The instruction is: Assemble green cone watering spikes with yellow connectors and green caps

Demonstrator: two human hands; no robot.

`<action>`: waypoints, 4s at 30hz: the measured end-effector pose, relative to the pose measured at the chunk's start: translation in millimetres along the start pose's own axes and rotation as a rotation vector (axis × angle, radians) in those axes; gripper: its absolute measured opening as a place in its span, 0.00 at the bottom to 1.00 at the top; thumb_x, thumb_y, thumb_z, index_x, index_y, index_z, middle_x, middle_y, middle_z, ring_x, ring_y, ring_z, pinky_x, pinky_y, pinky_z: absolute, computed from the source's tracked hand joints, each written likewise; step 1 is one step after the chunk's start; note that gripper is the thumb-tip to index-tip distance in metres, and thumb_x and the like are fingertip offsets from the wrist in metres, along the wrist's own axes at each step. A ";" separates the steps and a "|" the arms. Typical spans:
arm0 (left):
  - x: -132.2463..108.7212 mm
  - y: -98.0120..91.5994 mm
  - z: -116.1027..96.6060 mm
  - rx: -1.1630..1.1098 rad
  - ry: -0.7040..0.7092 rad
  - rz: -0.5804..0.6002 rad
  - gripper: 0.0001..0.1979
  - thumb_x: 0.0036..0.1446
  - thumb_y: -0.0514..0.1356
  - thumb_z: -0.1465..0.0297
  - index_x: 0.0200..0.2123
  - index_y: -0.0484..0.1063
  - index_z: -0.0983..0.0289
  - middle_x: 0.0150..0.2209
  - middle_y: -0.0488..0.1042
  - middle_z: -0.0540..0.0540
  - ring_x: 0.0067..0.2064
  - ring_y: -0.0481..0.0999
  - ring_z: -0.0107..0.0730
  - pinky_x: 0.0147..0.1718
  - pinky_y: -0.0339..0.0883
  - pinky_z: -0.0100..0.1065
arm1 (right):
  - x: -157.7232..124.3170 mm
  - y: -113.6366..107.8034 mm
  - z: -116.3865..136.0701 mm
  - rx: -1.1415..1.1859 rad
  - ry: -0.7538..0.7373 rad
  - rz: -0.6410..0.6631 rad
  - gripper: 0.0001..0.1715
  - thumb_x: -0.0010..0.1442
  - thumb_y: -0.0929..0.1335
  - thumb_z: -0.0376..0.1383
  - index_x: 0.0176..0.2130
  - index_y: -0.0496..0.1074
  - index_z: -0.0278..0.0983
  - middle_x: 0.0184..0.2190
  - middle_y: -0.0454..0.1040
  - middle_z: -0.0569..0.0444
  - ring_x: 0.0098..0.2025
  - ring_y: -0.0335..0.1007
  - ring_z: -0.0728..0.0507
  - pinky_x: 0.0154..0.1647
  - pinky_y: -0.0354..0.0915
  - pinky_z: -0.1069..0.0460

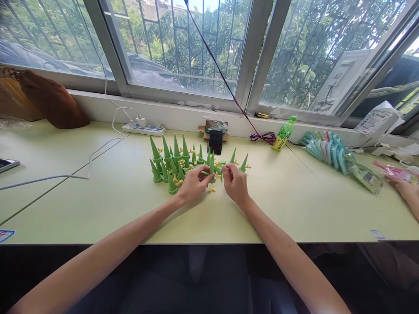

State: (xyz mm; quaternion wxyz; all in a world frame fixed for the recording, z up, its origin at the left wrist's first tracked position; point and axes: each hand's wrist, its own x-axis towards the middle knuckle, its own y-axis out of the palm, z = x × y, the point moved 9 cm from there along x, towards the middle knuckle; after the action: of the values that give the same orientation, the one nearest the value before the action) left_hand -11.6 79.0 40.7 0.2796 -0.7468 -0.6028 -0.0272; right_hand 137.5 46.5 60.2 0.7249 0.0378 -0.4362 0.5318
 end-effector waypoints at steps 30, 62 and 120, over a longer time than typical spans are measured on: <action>-8.3 10.1 -4.3 0.372 0.114 0.032 0.07 0.57 0.62 0.69 0.37 0.66 0.62 0.37 0.72 0.53 0.33 0.70 0.32 0.32 0.61 0.33 | 2.0 -3.2 -9.1 -0.014 0.050 -0.026 0.18 0.69 0.61 0.44 0.31 0.66 0.37 0.20 0.60 0.61 0.20 0.53 0.51 0.23 0.53 0.55; -52.5 64.2 -34.1 0.464 0.583 0.402 0.15 0.61 0.53 0.72 0.20 0.62 0.63 0.21 0.68 0.50 0.22 0.62 0.24 0.24 0.48 0.33 | 92.4 65.5 -26.3 -0.455 0.050 0.671 0.15 0.60 0.65 0.22 0.41 0.77 0.35 0.42 0.81 0.49 0.45 0.74 0.45 0.43 0.63 0.55; -52.6 67.2 -29.7 0.504 0.557 0.458 0.14 0.62 0.53 0.71 0.22 0.63 0.63 0.22 0.70 0.51 0.24 0.68 0.27 0.25 0.51 0.33 | 65.1 102.9 -52.4 -0.826 -0.135 0.995 0.16 0.55 0.68 0.23 0.44 0.74 0.33 0.44 0.77 0.40 0.46 0.74 0.38 0.37 0.60 0.52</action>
State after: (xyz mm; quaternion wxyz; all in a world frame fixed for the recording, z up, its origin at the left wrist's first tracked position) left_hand 44.4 11.2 20.0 0.6038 -0.7337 -0.3113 -0.0167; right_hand 89.3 166.2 29.6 0.3180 -0.4174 -0.6147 0.5889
